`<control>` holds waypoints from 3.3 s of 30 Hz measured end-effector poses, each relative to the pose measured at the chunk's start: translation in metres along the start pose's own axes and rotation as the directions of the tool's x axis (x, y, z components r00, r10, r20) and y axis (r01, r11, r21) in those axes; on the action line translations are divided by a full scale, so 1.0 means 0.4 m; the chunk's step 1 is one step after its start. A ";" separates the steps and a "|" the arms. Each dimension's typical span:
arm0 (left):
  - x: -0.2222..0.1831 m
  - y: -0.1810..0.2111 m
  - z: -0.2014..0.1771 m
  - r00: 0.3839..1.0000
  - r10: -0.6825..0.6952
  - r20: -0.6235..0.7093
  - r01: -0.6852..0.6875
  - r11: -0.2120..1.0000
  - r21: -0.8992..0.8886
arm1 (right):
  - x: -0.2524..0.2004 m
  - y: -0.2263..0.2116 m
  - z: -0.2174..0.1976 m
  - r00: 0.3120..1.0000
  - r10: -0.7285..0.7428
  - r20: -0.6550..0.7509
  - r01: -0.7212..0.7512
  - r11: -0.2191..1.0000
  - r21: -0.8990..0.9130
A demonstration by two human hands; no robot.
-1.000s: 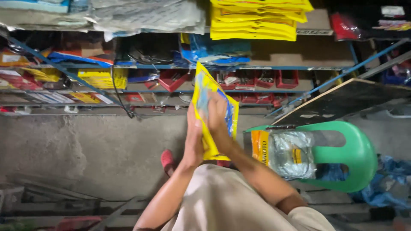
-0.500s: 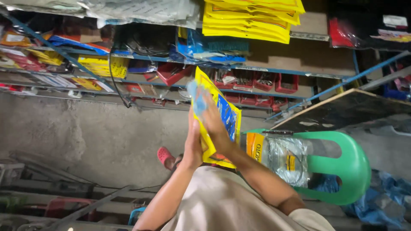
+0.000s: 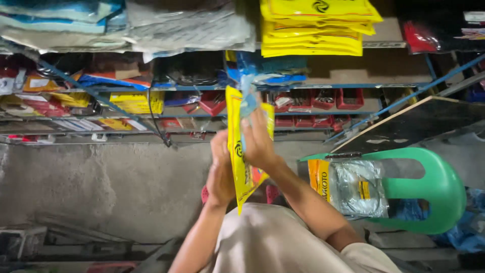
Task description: The person wipes the exterior of various yellow and blue packaged motorcycle parts using a light blue cloth, handling one package at a time and turning them over to clean both sides before returning them to a shelf or stack.
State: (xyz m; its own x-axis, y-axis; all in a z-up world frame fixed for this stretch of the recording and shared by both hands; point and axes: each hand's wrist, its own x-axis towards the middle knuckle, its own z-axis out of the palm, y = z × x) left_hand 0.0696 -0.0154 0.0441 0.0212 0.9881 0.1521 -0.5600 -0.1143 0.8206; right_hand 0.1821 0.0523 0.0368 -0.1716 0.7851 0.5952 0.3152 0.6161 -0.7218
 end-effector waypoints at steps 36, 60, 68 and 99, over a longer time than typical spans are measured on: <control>0.073 0.116 -0.220 0.966 -0.050 0.254 0.085 0.988 -0.126 | 0.105 0.073 0.105 0.993 -0.099 -0.066 0.083 0.973 -0.214; -0.052 -0.190 0.055 0.997 -0.072 -0.023 0.064 0.968 -0.241 | -0.111 0.052 -0.167 0.927 -0.374 0.036 0.375 0.926 -0.040; -0.012 -0.085 -0.038 0.989 -0.122 0.078 0.135 0.973 -0.189 | 0.053 0.133 -0.160 0.967 -0.234 -0.103 0.205 0.950 -0.237; 0.079 0.152 -0.300 0.969 -0.030 0.244 0.062 0.990 -0.123 | -0.026 -0.037 0.324 0.998 0.060 0.030 -0.057 0.994 -0.095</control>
State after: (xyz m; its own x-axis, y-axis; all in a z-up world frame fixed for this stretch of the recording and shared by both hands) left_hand -0.0633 0.0211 0.0325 0.2393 0.9364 0.2569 -0.6555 -0.0394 0.7542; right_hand 0.0582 0.0432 -0.0046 -0.1801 0.8221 0.5402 0.4121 0.5617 -0.7174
